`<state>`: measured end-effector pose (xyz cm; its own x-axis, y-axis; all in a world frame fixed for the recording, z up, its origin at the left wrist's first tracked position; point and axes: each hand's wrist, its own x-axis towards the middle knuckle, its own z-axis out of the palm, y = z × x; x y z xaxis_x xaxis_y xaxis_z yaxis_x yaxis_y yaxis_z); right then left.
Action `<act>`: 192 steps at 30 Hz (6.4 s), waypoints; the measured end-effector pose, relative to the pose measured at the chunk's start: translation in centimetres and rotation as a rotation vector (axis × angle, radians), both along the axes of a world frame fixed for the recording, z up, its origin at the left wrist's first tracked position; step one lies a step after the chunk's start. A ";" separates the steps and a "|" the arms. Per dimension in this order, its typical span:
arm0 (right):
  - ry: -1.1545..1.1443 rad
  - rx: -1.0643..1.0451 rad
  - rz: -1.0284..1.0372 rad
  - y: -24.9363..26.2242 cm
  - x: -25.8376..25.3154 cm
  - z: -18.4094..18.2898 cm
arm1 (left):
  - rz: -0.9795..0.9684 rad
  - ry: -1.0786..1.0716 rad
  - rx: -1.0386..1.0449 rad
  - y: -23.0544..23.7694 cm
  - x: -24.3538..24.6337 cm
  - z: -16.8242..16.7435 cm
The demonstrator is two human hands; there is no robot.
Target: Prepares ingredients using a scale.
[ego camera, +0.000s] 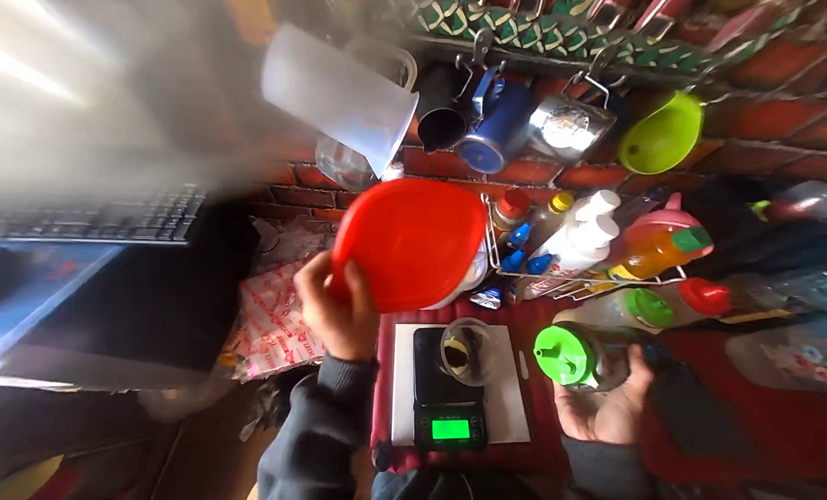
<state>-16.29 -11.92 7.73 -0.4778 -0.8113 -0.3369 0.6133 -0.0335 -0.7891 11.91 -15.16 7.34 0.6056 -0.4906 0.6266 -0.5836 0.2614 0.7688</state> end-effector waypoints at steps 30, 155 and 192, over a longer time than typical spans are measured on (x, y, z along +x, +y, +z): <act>0.138 -0.039 0.092 -1.1 0.3 -0.5 | -0.194 -0.038 1.222 -2.4 10.9 -21.9; -0.378 0.265 0.187 -5.5 -3.6 -7.3 | -0.465 0.292 0.862 -8.2 -0.3 -2.8; 0.808 -0.349 0.511 -4.3 0.7 3.5 | -0.464 0.309 0.860 -8.9 0.0 -2.9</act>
<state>-15.57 -16.23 11.25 -0.0266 -0.9734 0.2274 -0.0933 -0.2241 -0.9701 11.86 -24.09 4.48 0.3166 -0.9273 -0.1997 -0.3096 -0.3001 0.9023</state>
